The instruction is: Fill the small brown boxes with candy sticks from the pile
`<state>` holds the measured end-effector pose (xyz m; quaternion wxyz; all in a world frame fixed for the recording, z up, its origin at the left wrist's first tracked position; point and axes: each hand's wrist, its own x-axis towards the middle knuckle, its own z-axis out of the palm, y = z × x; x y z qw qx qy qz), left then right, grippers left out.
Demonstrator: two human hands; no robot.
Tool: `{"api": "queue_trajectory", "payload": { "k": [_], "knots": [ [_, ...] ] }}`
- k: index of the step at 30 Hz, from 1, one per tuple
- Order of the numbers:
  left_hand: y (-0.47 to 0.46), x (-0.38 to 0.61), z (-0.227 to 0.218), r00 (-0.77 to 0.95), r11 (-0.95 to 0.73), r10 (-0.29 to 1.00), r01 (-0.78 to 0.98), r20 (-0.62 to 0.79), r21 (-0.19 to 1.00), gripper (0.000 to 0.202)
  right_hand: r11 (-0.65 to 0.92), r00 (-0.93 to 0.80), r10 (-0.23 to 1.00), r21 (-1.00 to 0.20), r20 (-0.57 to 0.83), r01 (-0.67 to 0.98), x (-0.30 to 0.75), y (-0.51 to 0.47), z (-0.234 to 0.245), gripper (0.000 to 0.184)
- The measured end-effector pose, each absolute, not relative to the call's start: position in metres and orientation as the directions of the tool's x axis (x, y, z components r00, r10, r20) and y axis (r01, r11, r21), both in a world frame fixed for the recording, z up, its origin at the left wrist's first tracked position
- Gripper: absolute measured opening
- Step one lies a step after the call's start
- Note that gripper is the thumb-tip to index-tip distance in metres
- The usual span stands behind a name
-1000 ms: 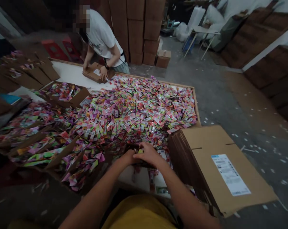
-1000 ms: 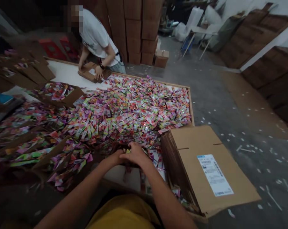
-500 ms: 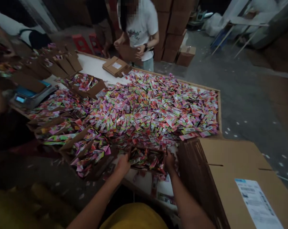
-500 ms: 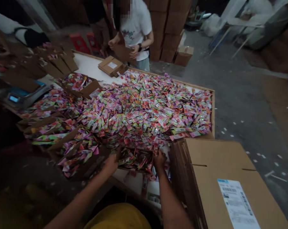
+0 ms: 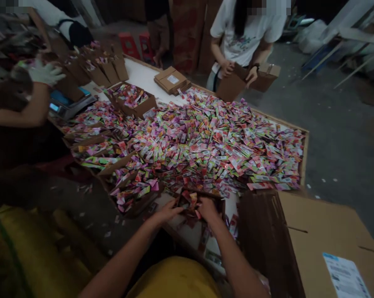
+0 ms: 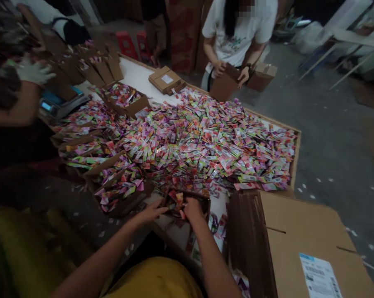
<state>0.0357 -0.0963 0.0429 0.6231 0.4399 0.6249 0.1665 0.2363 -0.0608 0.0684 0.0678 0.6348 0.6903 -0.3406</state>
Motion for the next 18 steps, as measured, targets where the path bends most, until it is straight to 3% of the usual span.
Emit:
{"api": "queue_trajectory", "payload": {
  "k": [2,4,7,11,13,18],
  "knots": [
    [-0.100,0.031,0.037,0.104,0.614,0.725,0.348,-0.680,0.708,0.042,-0.014,-0.222,0.826,-0.412,-0.519,0.911,0.249,-0.068,0.049,0.032],
    [-0.104,0.033,0.027,-0.106,0.669,0.704,0.431,-0.703,0.605,0.043,0.006,-0.263,0.839,-0.475,-0.476,0.880,0.273,-0.086,0.035,0.038],
    [-0.118,0.039,0.007,-0.379,0.730,0.669,0.496,-0.639,0.469,0.045,-0.002,-0.280,0.861,-0.553,-0.425,0.833,0.308,-0.122,0.020,0.038],
    [-0.152,0.031,-0.006,-0.526,0.686,0.715,0.652,-0.461,0.322,0.067,-0.016,-0.237,0.889,-0.544,-0.392,0.839,0.323,-0.155,0.013,0.040],
    [-0.160,0.025,-0.010,-0.493,0.663,0.736,0.660,-0.463,0.352,0.060,-0.060,-0.188,0.901,-0.541,-0.392,0.839,0.322,-0.159,0.014,0.038],
    [-0.121,0.051,-0.030,-0.193,0.621,0.765,0.474,-0.614,0.625,0.038,-0.172,-0.056,0.929,-0.561,-0.365,0.810,0.328,-0.163,0.014,0.031]
  ]
}}
